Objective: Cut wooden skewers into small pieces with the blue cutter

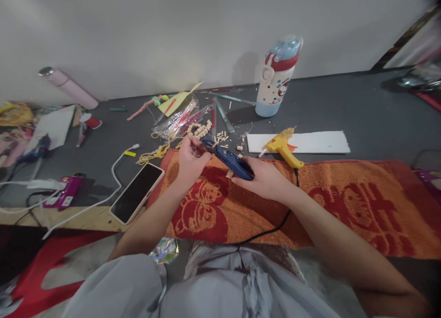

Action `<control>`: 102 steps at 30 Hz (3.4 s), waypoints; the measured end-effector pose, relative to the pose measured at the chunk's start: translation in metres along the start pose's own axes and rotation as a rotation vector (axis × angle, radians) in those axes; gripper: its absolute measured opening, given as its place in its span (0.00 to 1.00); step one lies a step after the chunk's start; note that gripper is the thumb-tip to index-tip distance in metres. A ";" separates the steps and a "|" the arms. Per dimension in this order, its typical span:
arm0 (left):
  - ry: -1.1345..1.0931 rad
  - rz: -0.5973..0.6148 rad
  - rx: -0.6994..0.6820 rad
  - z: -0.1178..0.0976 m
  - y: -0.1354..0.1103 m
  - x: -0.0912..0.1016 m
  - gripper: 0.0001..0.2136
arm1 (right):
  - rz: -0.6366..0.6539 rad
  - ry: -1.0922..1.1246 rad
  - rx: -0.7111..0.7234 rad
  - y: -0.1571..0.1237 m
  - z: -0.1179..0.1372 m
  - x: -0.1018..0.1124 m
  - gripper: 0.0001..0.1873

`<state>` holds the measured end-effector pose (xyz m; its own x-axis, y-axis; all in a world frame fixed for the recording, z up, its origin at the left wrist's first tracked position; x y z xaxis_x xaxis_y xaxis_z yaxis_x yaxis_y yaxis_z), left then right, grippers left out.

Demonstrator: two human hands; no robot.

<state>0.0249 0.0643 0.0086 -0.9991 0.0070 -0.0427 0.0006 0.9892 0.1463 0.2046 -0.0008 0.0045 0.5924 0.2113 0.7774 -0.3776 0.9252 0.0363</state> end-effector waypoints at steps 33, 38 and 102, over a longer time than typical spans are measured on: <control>-0.070 0.014 0.073 0.014 0.005 0.004 0.17 | -0.091 -0.037 0.003 0.000 -0.002 0.004 0.21; -0.061 0.044 0.098 0.012 0.004 0.002 0.17 | -0.099 -0.034 -0.027 0.001 -0.003 0.005 0.23; 0.127 0.311 0.240 0.014 -0.031 -0.070 0.24 | -0.334 0.311 0.060 0.007 -0.011 -0.007 0.19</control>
<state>0.0958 0.0357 -0.0067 -0.9470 0.3079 0.0919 0.2985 0.9489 -0.1026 0.2054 0.0075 -0.0078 0.8706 -0.0028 0.4919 -0.1643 0.9409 0.2961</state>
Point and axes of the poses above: each hand's wrist, its own y-axis towards the middle knuckle, its own x-axis out of the back of the hand, z = x × y, the point moved 5 cm from there along y, towards the middle knuckle, and after that the axes turned 8 degrees about x, right-handed, at the moved point
